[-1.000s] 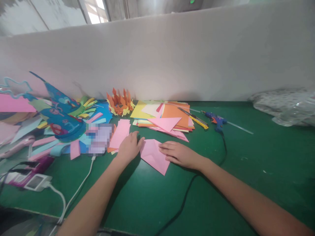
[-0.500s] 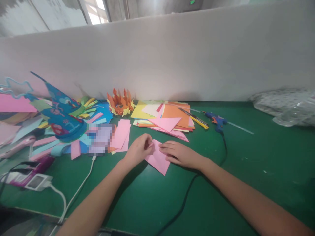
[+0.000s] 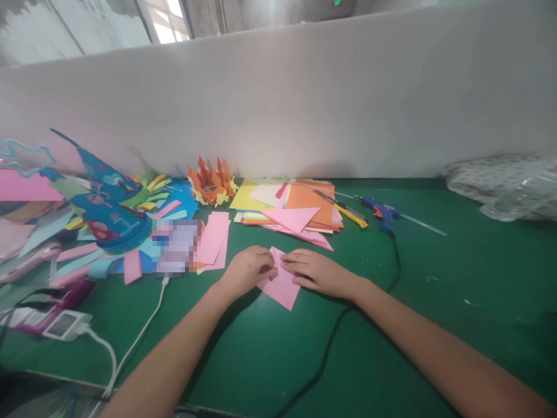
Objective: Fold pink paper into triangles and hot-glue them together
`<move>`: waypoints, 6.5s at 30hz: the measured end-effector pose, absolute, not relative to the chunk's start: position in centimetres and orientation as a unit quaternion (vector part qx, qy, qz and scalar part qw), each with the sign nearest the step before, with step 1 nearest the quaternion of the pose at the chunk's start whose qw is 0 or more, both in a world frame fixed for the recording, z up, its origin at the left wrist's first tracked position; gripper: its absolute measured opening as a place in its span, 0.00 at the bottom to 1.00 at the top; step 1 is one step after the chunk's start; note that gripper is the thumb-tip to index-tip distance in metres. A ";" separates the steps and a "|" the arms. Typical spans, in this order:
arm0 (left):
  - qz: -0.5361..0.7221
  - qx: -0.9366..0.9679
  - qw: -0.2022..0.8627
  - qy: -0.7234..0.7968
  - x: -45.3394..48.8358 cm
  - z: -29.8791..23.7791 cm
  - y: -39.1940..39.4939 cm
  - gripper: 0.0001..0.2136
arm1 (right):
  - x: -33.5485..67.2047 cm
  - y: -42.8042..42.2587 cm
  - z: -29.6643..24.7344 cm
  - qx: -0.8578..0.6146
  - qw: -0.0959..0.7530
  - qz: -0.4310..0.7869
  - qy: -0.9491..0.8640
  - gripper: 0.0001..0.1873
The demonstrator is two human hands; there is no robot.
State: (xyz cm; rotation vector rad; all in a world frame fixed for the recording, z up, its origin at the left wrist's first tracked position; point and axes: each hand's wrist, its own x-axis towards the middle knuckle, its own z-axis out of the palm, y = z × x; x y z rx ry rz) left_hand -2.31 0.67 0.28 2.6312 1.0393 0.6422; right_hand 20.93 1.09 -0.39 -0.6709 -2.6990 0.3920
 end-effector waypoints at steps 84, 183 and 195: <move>0.193 0.927 0.088 0.311 -2.8 -0.1 -1.3 0.09 | 18.7 0.4 1.0 -0.320 0.174 0.176 -0.915 0.22; 0.145 0.894 0.119 0.407 -4.6 -0.3 0.7 0.15 | 18.6 0.3 -0.9 -0.261 0.193 0.099 -0.941 0.16; 0.079 0.892 0.155 0.416 -5.5 -0.4 1.3 0.18 | 18.7 0.3 -1.1 -0.250 0.199 0.084 -0.944 0.17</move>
